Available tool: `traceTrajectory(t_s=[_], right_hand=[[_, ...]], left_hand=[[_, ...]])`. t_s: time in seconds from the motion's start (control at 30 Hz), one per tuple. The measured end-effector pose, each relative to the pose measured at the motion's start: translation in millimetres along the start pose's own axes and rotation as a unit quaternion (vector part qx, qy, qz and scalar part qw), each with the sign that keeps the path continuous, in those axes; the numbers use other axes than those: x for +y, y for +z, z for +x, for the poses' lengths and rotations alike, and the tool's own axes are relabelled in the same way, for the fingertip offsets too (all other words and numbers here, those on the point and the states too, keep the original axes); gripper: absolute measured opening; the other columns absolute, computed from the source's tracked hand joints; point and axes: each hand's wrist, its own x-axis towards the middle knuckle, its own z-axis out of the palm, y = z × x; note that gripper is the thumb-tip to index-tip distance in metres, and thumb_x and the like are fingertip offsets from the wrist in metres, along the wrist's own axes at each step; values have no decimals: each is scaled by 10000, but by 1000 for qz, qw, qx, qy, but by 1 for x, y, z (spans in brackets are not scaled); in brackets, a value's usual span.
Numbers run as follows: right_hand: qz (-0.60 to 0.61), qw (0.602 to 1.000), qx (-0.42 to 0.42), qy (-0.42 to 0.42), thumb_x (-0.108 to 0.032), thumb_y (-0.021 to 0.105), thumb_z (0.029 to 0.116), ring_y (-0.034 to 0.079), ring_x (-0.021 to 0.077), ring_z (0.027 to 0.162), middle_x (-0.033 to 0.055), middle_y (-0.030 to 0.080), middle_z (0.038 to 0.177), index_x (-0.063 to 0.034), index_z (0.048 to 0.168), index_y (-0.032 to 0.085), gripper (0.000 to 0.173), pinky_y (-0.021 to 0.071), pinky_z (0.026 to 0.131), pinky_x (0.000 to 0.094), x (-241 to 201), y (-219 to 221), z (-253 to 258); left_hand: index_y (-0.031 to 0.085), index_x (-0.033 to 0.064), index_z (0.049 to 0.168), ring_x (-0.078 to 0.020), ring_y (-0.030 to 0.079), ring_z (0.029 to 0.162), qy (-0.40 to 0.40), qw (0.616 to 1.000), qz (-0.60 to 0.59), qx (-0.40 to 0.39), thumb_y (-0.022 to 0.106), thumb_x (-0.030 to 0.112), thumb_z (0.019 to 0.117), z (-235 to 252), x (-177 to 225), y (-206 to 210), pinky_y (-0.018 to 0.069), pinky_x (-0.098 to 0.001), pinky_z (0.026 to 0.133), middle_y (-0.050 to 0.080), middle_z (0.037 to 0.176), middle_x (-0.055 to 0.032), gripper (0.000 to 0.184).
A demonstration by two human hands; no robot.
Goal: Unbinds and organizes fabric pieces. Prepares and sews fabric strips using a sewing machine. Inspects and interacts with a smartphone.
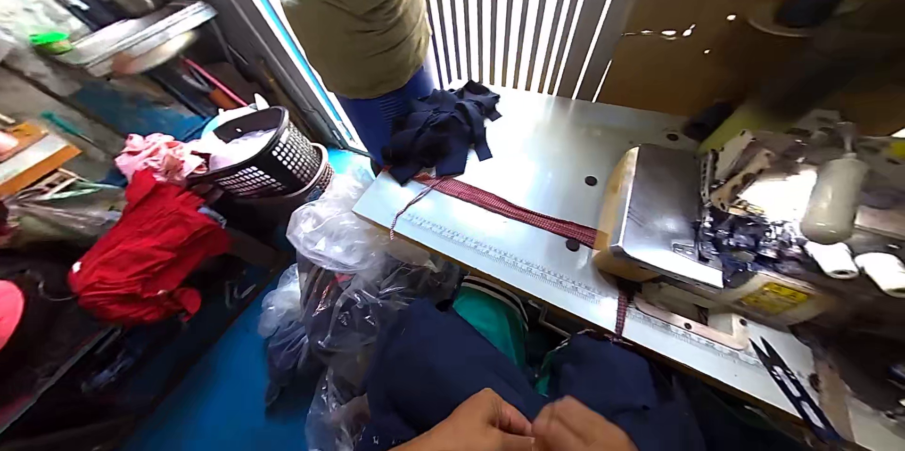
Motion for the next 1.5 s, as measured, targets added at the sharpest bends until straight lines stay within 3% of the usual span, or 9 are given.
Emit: traceTrajectory(t_s=[0.13, 0.2, 0.33, 0.63, 0.93, 1.07, 1.17, 1.33, 1.5], right_hand=[[44, 992, 30, 115, -121, 558, 1035, 711, 225, 768, 128, 698, 845, 9, 1013, 665, 169, 600, 703, 380, 25, 15, 11], [36, 987, 16, 154, -146, 537, 1046, 713, 260, 715, 125, 692, 787, 7, 1045, 640, 184, 592, 653, 438, 24, 25, 11], [22, 976, 30, 217, -129, 518, 1044, 731, 209, 679, 56, 726, 760, -23, 1074, 615, 147, 598, 628, 425, 22, 29, 10], [77, 946, -2, 315, -185, 573, 1028, 697, 174, 618, 29, 710, 700, -48, 1040, 646, 156, 582, 623, 404, 31, 30, 10], [97, 947, -30, 306, -215, 638, 985, 710, 208, 684, 87, 719, 752, -27, 975, 699, 198, 581, 673, 438, 31, 32, 2], [115, 947, 18, 300, -242, 684, 969, 679, 183, 676, 77, 698, 766, -19, 1001, 697, 226, 572, 657, 393, 36, 35, -3], [148, 957, 92, 234, -197, 704, 960, 689, 177, 763, 125, 698, 941, 23, 1095, 662, 262, 594, 651, 345, 31, 35, -9], [124, 986, 75, 80, -303, 782, 917, 697, 230, 914, 165, 714, 939, 18, 939, 702, 331, 581, 851, 363, 31, 40, -19], [58, 992, 88, 66, -197, 734, 950, 716, 172, 869, 101, 736, 859, -20, 875, 743, 193, 585, 836, 293, 29, 39, -23]], left_hand=[[748, 10, 949, -63, 613, 693, 75, 982, 170, 26, 647, 222, 999, -5, 5, -11, 521, -256, 648, 683, 830, -20, 240], [764, 6, 827, -163, 680, 732, 148, 923, 333, 125, 726, 211, 929, -4, 1, -8, 555, -356, 691, 710, 777, -92, 231], [766, 88, 759, -126, 661, 620, 257, 792, 485, 266, 753, 119, 794, 9, -13, 0, 561, -287, 555, 679, 712, -40, 48], [794, 85, 967, -104, 689, 679, 379, 700, 507, 331, 649, 143, 967, 14, -51, 3, 563, -225, 584, 721, 799, -52, 156], [801, 81, 996, -115, 706, 713, 391, 725, 461, 331, 656, 121, 963, 4, -58, 10, 579, -238, 624, 739, 836, -68, 154], [785, 24, 934, -90, 689, 729, 207, 895, 293, 264, 696, 118, 930, -4, -40, 16, 587, -258, 687, 732, 844, -62, 129], [719, 62, 952, -23, 544, 558, -6, 994, 35, 107, 614, 183, 996, -11, -25, -1, 468, -213, 539, 636, 710, 45, 166], [743, 77, 985, 8, 548, 603, 11, 998, -34, 55, 647, 173, 985, -9, -28, -13, 463, -179, 564, 662, 774, 69, 136], [780, 50, 967, -11, 600, 634, 43, 994, 61, 80, 701, 220, 968, -8, -23, -13, 511, -199, 592, 710, 826, 21, 188]])
